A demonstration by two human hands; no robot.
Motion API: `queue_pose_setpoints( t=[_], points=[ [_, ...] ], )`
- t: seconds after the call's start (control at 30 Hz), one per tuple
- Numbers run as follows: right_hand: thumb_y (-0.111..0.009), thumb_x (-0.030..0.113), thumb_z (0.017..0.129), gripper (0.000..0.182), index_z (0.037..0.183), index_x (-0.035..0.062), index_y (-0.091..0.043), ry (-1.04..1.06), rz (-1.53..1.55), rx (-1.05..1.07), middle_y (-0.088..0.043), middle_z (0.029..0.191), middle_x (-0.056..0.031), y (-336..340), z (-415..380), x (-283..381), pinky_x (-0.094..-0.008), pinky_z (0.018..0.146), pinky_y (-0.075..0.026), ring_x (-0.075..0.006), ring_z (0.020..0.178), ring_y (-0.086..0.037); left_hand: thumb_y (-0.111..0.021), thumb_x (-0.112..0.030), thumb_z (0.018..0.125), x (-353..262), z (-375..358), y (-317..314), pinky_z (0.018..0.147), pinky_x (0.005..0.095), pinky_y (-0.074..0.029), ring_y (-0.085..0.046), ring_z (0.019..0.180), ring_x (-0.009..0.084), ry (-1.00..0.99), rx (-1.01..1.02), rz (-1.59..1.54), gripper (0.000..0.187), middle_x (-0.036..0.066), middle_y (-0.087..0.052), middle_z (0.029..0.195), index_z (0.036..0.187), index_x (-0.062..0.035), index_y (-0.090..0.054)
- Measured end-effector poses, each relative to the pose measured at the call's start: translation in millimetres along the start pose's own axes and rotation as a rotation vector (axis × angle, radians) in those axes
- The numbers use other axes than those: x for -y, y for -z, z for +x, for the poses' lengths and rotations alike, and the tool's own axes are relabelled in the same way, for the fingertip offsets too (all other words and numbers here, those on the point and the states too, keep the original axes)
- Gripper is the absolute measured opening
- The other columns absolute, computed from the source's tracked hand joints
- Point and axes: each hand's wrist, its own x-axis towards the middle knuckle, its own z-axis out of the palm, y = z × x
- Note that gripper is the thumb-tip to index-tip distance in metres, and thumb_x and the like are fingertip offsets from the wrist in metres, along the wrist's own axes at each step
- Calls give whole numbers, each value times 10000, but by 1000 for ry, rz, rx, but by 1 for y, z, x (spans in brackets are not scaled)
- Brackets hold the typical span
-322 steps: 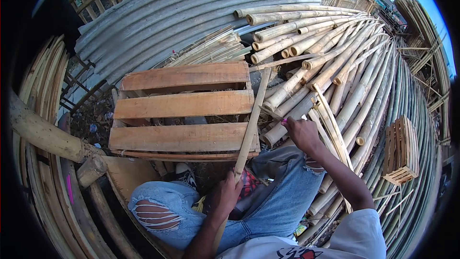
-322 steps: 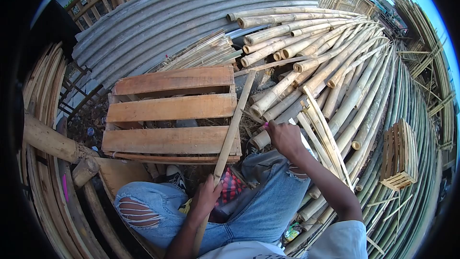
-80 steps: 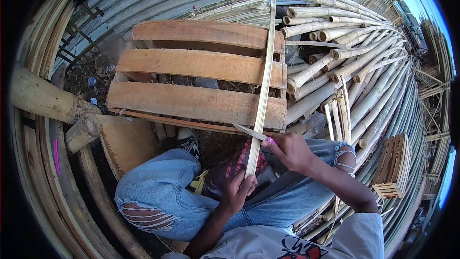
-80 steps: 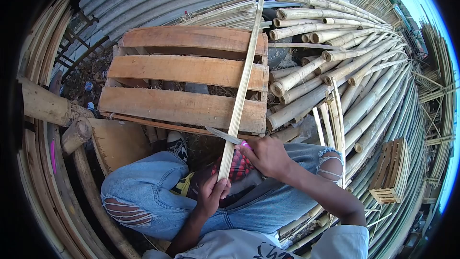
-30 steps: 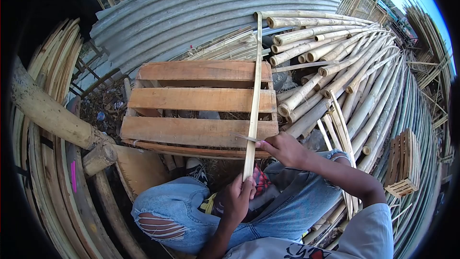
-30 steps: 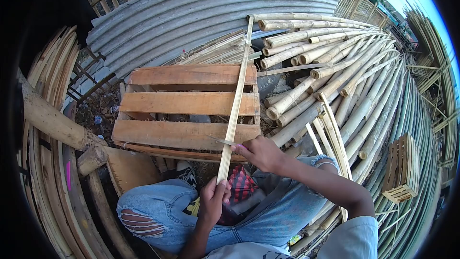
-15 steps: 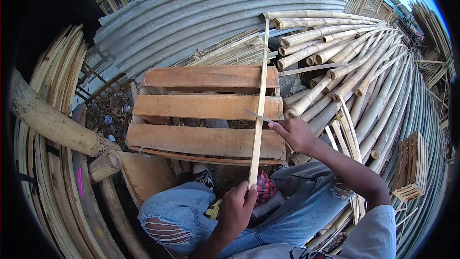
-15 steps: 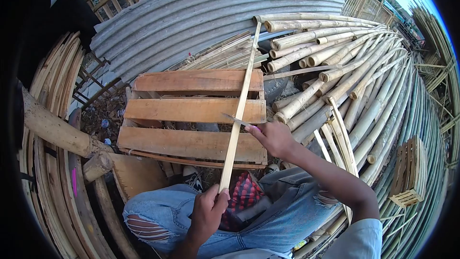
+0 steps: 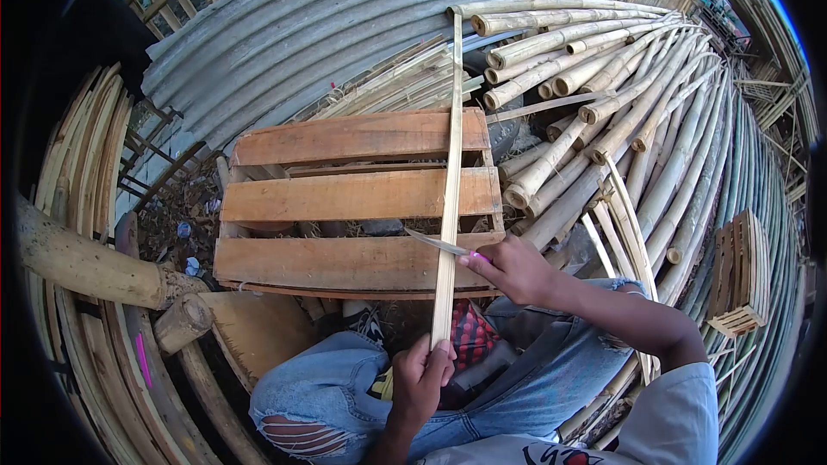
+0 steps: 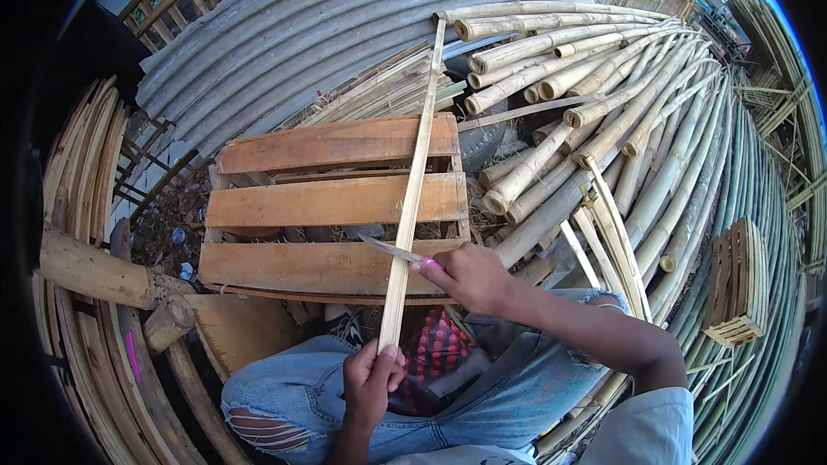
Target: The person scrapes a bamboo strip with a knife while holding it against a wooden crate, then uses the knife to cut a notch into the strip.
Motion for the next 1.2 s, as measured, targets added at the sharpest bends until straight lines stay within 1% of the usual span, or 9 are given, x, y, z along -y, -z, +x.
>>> queue_pose_setpoints(
  t=[0.17, 0.43, 0.5, 0.57, 0.83, 0.9, 0.97, 1.07, 1.2],
  points=[
    [-367, 463, 957, 577, 719, 2, -618, -10, -1, -87, -525, 555, -231, -1, 10, -2, -482, 582, -464, -400, 593, -577, -441, -133, 953, 3, 3, 2, 442, 213, -306, -394, 488, 61, -19, -63, -76, 236, 17, -439, 612, 765, -4, -498],
    [-366, 480, 953, 574, 796, 14, -661, 177, -1, 110, -561, 590, -227, -19, -13, 20, -479, 619, -482, -401, 618, -592, -454, -144, 954, 5, 3, -3, 444, 225, -305, -398, 476, 61, -7, -53, 36, 258, 7, -437, 576, 748, 4, -499],
    [-392, 483, 945, 579, 769, -5, -647, 146, 80, 15, -539, 569, -217, -13, -1, 0, -475, 576, -458, -397, 600, -577, -457, -145, 952, 12, 4, -8, 440, 223, -293, -392, 472, 54, 12, -29, 51, 259, 1, -422, 549, 748, 10, -501],
    [-354, 495, 949, 579, 770, 34, -654, -26, -122, -37, -561, 580, -202, 5, 14, -16, -482, 578, -465, -390, 622, -593, -461, -141, 948, 9, 3, -14, 439, 221, -292, -388, 473, 53, -5, -32, 18, 254, 4, -423, 552, 747, 10, -501],
    [-374, 501, 940, 594, 672, 21, -599, -61, -169, -249, -559, 572, -194, 8, 26, -32, -478, 561, -460, -386, 609, -588, -447, -139, 948, 4, 5, -12, 447, 229, -308, -387, 471, 66, -64, -39, 82, 252, 16, -432, 573, 744, 2, -491],
    [-367, 504, 943, 609, 694, 6, -612, -72, -98, -104, -560, 582, -206, 3, 18, -21, -477, 579, -468, -390, 608, -586, -450, -143, 949, 10, 7, -10, 456, 227, -320, -401, 484, 75, -52, -36, -66, 244, 25, -442, 595, 751, -5, -486],
    [-366, 474, 956, 583, 756, -17, -609, 104, 30, -40, -534, 595, -232, -3, 2, -2, -473, 606, -453, -407, 609, -562, -438, -149, 956, 10, 10, -12, 466, 227, -327, -407, 495, 81, -30, 2, -125, 241, 24, -437, 608, 763, -12, -486],
    [-352, 478, 962, 603, 773, -38, -602, 162, 193, 113, -547, 635, -246, -22, -9, 12, -459, 661, -458, -410, 679, -572, -421, -180, 980, 18, 18, -14, 459, 233, -314, -394, 496, 66, 22, -94, -245, 284, 4, -423, 578, 755, -18, -487],
    [-344, 481, 963, 600, 800, -26, -622, 149, 164, 140, -566, 658, -241, -24, -12, 12, -460, 662, -460, -414, 679, -575, -434, -193, 979, 25, 22, -13, 440, 220, -294, -383, 466, 55, -32, -104, -105, 296, -6, -419, 548, 751, -19, -506]
  ],
)
